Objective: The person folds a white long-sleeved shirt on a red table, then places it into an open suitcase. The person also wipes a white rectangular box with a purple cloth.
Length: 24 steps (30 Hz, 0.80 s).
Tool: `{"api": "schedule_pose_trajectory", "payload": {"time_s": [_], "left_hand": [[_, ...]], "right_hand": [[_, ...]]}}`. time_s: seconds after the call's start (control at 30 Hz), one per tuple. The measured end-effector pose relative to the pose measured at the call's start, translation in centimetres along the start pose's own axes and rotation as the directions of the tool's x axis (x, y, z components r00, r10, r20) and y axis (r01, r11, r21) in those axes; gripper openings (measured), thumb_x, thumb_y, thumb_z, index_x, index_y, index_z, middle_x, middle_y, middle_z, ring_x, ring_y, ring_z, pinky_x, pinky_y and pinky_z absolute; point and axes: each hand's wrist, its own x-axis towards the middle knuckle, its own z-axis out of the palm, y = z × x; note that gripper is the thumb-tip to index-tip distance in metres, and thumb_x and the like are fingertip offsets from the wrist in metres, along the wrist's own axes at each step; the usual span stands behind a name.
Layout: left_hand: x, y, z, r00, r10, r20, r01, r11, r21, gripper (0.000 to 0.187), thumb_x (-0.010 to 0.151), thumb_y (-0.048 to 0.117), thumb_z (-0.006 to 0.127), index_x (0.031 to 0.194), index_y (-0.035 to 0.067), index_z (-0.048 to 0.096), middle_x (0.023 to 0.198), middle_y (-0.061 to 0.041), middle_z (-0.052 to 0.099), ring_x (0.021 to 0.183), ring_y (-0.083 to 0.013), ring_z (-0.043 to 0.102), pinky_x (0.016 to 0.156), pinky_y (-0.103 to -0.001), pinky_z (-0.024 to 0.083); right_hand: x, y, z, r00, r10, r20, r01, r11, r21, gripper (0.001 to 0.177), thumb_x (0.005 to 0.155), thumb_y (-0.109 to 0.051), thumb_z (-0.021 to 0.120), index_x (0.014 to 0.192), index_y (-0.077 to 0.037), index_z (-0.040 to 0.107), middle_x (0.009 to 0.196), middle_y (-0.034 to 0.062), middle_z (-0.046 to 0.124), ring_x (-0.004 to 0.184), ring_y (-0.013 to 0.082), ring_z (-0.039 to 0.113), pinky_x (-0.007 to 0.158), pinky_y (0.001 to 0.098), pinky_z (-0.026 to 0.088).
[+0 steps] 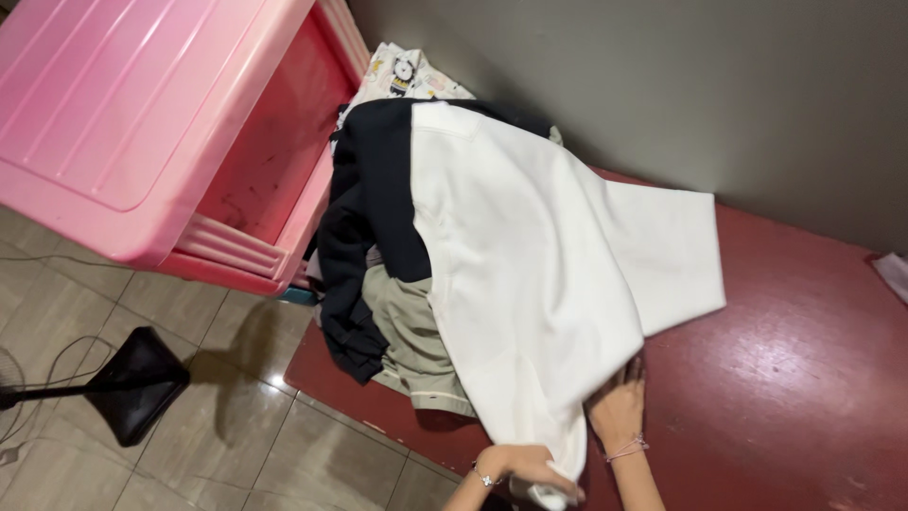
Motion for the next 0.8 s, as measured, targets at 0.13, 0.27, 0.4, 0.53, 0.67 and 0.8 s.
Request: {"api": "schedule_pose_trajectory", "payload": {"time_s": [0.13, 0.27, 0.4, 0.53, 0.67, 0.8], "left_hand": [[-1.9, 0.8, 1.3, 0.997, -0.011, 0.081, 0.011, 1.0, 0.001, 0.046, 0.094, 0.048, 0.064, 0.116, 0.007, 0.068, 0.101, -0.02, 0.072, 0.094, -0.0337, 0.067, 0.088, -0.04, 0.052], [-3.2, 1.8, 1.0, 0.962, 0.072, -0.265, -0.096, 0.992, -0.081, 0.047, 0.098, 0.044, 0.063, 0.13, 0.01, 0.061, 0.107, -0.018, 0.069, 0.101, -0.034, 0.066, 0.091, -0.042, 0.051], [-4.2, 0.7, -0.2, 0.407, 0.508, -0.759, -0.351, 0.854, 0.384, 0.051, 0.092, 0.015, 0.061, 0.142, 0.009, 0.052, 0.134, -0.015, 0.063, 0.13, -0.034, 0.057, 0.117, -0.045, 0.041], [-5.1, -1.2, -1.4, 0.464, 0.565, -0.682, 0.113, 0.726, 0.678, 0.089, 0.07, 0.004, 0.065, 0.156, 0.015, 0.044, 0.162, -0.01, 0.043, 0.151, -0.0333, 0.035, 0.125, -0.055, 0.016], [-4.8, -2.4, -1.0, 0.581, 0.496, -0.645, 0.039, 0.775, 0.631, 0.098, 0.07, 0.015, 0.07, 0.161, 0.018, 0.033, 0.166, -0.013, 0.031, 0.154, -0.0362, 0.023, 0.124, -0.061, 0.003], [-3.9, -1.8, -0.3, 0.596, 0.535, -0.599, -0.022, 0.756, 0.654, 0.106, 0.072, 0.04, 0.08, 0.164, 0.022, 0.03, 0.168, -0.013, 0.027, 0.155, -0.0376, 0.019, 0.122, -0.064, 0.001]], "right_hand": [[-0.7, 0.1, 1.6, 0.971, -0.023, -0.239, 0.085, 0.964, 0.251, 0.064, 0.082, -0.041, 0.062, 0.137, -0.009, 0.059, 0.143, 0.0198, 0.055, 0.136, 0.043, 0.049, 0.118, 0.0548, 0.033], [-1.4, 0.7, 1.6, 0.958, -0.01, -0.286, 0.129, 0.907, 0.401, 0.062, 0.075, -0.041, 0.066, 0.127, -0.007, 0.066, 0.131, 0.0197, 0.064, 0.122, 0.041, 0.058, 0.107, 0.0546, 0.039], [-1.0, 1.7, 1.7, 0.981, 0.044, 0.188, -0.123, 0.891, 0.437, 0.038, 0.087, -0.033, 0.064, 0.117, -0.011, 0.072, 0.115, 0.0148, 0.073, 0.107, 0.0354, 0.069, 0.095, 0.0477, 0.054], [-0.9, 2.2, 2.4, 0.95, 0.142, 0.277, -0.278, 0.787, 0.551, 0.037, 0.082, -0.032, 0.067, 0.109, -0.007, 0.072, 0.109, 0.02, 0.072, 0.098, 0.0412, 0.07, 0.085, 0.0493, 0.058], [-1.5, 2.4, 4.1, 0.955, 0.147, 0.259, -0.27, 0.794, 0.544, 0.044, 0.083, -0.029, 0.066, 0.119, -0.003, 0.067, 0.121, 0.0248, 0.068, 0.11, 0.045, 0.065, 0.092, 0.0516, 0.055], [-2.8, 1.9, 4.4, 0.952, 0.226, -0.204, -0.075, 0.823, 0.563, 0.07, 0.079, -0.039, 0.069, 0.135, 0.0, 0.053, 0.131, 0.0244, 0.058, 0.118, 0.0449, 0.062, 0.105, 0.0616, 0.046]]}}
